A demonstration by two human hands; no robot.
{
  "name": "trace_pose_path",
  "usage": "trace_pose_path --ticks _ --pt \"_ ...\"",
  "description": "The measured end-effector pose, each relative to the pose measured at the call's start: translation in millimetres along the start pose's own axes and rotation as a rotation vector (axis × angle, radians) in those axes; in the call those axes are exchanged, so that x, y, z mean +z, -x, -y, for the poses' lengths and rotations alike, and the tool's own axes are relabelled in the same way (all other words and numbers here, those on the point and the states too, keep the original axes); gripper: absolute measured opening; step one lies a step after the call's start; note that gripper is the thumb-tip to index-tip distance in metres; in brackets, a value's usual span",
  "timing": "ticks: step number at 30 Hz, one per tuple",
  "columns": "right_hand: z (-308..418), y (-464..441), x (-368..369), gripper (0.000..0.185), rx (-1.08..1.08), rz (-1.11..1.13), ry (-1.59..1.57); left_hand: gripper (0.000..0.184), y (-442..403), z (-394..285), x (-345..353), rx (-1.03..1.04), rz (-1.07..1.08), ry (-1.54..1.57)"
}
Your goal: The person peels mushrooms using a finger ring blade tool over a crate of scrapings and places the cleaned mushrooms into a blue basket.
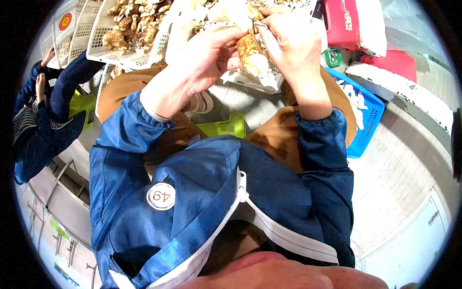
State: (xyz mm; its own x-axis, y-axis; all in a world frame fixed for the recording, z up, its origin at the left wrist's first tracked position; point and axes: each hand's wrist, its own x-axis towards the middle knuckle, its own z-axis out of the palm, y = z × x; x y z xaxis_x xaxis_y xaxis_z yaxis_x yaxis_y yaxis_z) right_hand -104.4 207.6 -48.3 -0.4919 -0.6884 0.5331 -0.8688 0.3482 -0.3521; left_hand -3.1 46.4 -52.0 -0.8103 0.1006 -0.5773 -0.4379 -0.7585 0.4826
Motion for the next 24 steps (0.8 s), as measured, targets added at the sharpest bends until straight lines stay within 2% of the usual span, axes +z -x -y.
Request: trace_pose_path --ticks 5,8,9,10,12,13,16,17,18,20,21,24 --pt "3 0 -1 0.009 0.113 0.022 -0.063 0.019 -5 1 -7 0.003 -0.038 -0.071" --pt "-8 6 -7 0.011 0.392 0.038 -0.464 0.024 -14 6 -18 -0.049 -0.102 -0.119" --pt "-19 9 -7 0.013 0.629 0.066 -0.711 0.027 -3 -1 2 -0.034 -0.172 -0.065" --pt "-30 11 -10 0.011 0.701 0.052 -0.776 0.028 -1 -2 3 0.002 -0.136 -0.12" --pt "-49 16 -11 0.01 0.718 -0.059 -0.49 0.028 -1 -9 -8 -0.057 -0.041 -0.14" --pt "-29 1 -26 0.012 0.56 -0.068 -0.229 0.028 -3 -6 -7 -0.03 -0.069 -0.139" --pt "-8 -6 -31 0.015 0.431 0.047 -0.06 0.028 -3 -3 0 0.049 -0.132 -0.196" --pt "-16 4 -15 0.014 0.215 -0.089 -0.169 0.031 -6 0 -4 0.065 -0.12 -0.221" --pt "8 -9 -30 0.013 0.414 0.021 -0.286 0.033 -6 2 0 0.161 -0.153 -0.278" --pt "3 -5 -27 0.012 0.294 0.026 -0.239 0.036 -9 6 -2 0.185 -0.152 -0.318" --pt "14 -14 -36 0.011 0.324 0.059 -0.208 0.04 -8 6 2 0.195 -0.155 -0.307" --pt "4 -3 -19 0.01 0.29 -0.002 -0.365 0.043 -8 8 5 0.21 -0.131 -0.334"
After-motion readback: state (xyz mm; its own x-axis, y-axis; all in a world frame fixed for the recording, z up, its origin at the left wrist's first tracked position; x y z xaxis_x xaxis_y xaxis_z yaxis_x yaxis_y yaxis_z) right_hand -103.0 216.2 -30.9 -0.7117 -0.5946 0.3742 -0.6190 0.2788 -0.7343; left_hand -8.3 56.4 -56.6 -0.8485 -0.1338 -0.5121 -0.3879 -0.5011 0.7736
